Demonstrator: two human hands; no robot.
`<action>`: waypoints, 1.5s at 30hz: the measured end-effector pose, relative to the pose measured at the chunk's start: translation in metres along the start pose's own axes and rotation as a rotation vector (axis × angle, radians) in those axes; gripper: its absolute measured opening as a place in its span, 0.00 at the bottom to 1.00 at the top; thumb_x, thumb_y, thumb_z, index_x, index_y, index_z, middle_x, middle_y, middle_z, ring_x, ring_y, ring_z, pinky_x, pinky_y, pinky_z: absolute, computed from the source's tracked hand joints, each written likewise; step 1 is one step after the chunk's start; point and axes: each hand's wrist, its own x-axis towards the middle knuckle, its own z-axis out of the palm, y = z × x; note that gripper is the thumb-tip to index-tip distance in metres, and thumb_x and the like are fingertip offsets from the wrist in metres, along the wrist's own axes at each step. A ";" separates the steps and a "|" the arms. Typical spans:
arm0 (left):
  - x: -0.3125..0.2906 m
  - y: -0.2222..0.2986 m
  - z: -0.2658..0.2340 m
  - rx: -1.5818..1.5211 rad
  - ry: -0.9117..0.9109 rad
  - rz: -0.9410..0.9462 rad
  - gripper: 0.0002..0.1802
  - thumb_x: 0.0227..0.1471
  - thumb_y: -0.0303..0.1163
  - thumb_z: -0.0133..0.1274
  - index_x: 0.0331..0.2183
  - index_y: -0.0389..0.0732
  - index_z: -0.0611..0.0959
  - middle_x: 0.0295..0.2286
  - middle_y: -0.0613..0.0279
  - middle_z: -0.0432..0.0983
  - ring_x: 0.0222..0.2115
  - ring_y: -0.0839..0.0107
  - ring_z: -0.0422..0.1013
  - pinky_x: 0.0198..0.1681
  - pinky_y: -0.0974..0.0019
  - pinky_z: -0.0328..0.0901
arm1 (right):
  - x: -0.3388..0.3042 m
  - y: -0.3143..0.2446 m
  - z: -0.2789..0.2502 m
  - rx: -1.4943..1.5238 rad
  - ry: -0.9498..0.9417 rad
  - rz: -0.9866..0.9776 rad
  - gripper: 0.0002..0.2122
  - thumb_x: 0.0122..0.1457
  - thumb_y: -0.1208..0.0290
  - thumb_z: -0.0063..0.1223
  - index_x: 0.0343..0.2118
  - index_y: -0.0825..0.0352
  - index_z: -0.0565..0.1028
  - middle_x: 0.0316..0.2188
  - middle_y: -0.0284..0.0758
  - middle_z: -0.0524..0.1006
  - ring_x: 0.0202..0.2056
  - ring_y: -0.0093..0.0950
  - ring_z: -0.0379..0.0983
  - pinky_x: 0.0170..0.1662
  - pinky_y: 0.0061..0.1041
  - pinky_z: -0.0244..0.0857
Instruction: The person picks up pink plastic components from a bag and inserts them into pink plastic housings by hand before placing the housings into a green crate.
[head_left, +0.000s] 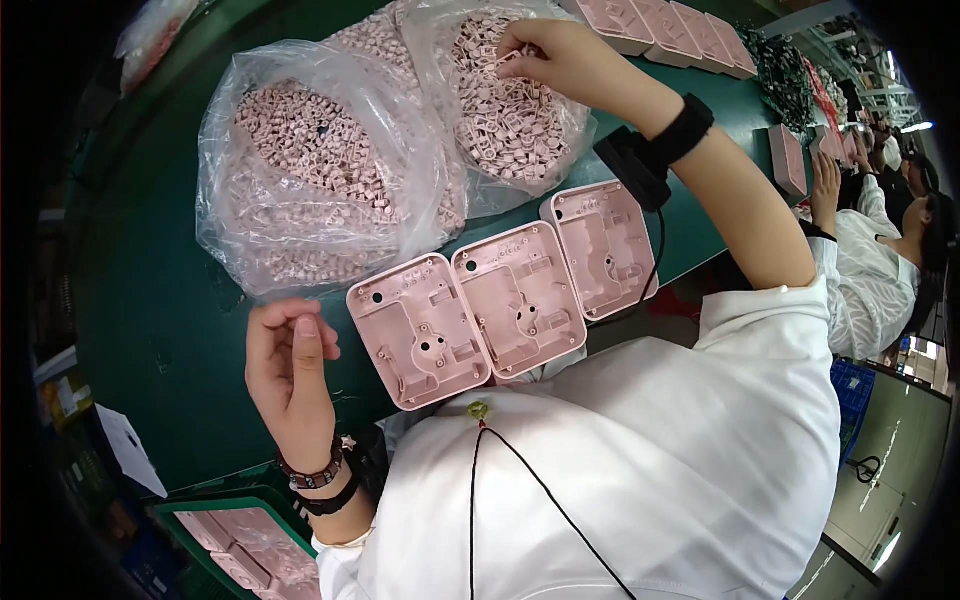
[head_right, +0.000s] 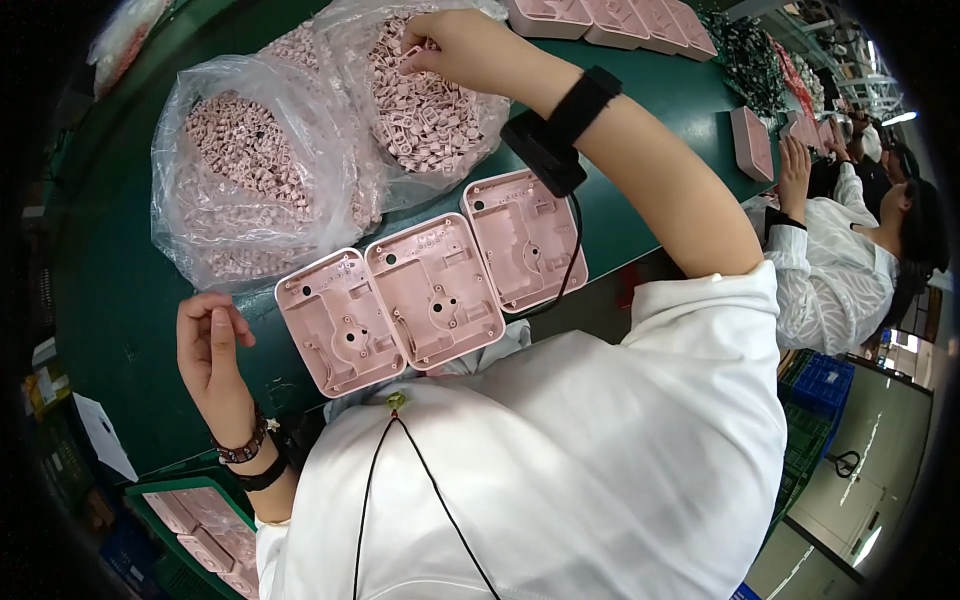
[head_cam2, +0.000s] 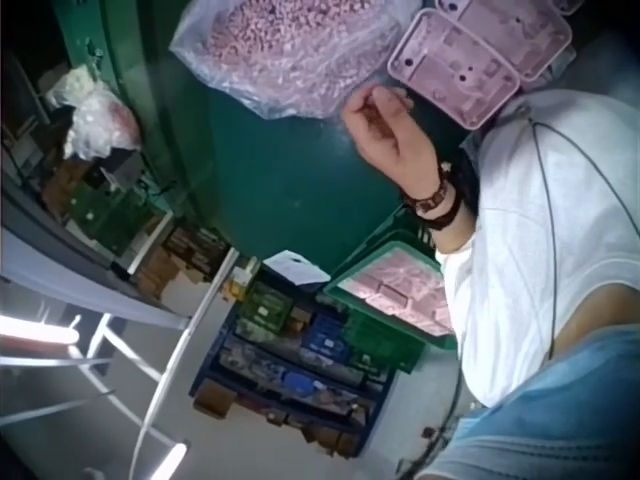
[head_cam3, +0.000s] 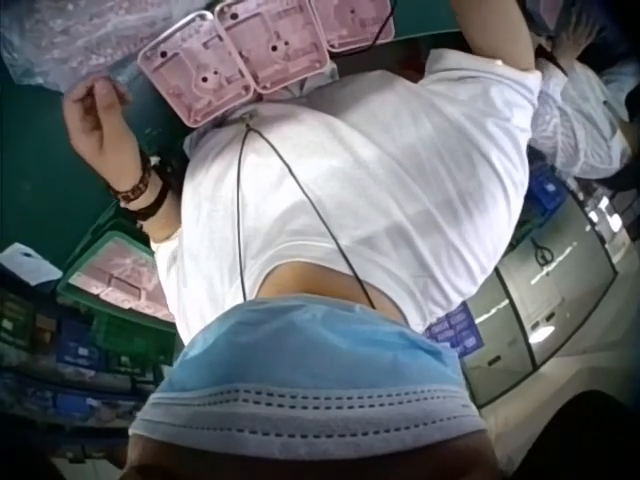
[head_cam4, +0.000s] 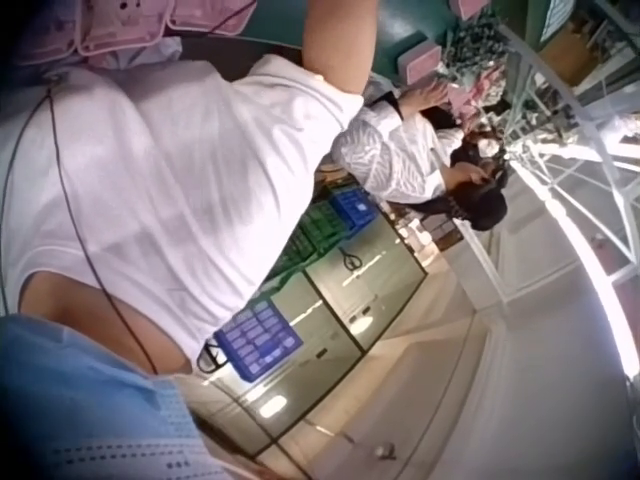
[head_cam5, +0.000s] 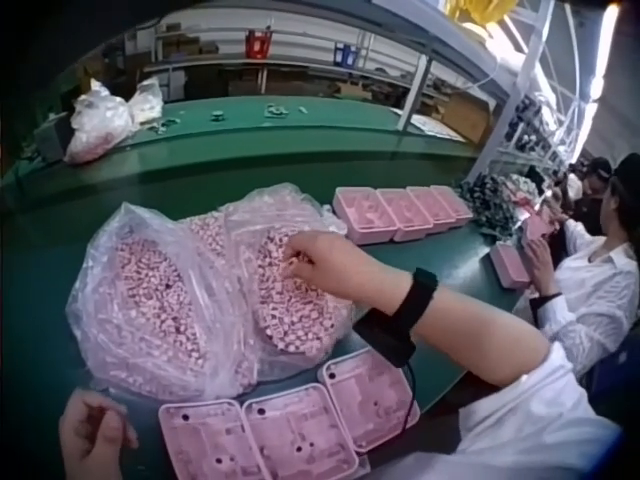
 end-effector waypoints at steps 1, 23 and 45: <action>0.003 0.007 0.007 -0.080 -0.042 0.006 0.09 0.55 0.29 0.44 0.37 0.35 0.71 0.24 0.66 0.67 0.24 0.80 0.64 0.28 0.77 0.59 | -0.006 -0.009 -0.006 0.308 -0.057 0.153 0.08 0.52 0.69 0.54 0.32 0.67 0.71 0.22 0.31 0.71 0.26 0.24 0.68 0.29 0.22 0.62; 0.025 0.011 0.080 -0.513 -0.712 -0.650 0.12 0.59 0.37 0.38 0.39 0.39 0.70 0.28 0.69 0.63 0.23 0.83 0.58 0.27 0.81 0.57 | -0.097 -0.147 -0.016 0.857 -0.123 0.164 0.14 0.50 0.72 0.54 0.38 0.68 0.67 0.21 0.32 0.71 0.25 0.33 0.70 0.31 0.27 0.63; 0.015 0.033 0.109 -0.249 -1.141 -0.215 0.08 0.55 0.29 0.46 0.35 0.36 0.71 0.28 0.65 0.68 0.31 0.79 0.64 0.34 0.75 0.59 | -0.147 -0.126 -0.031 0.771 0.077 -0.110 0.14 0.46 0.58 0.57 0.23 0.61 0.66 0.16 0.29 0.68 0.20 0.30 0.67 0.21 0.28 0.57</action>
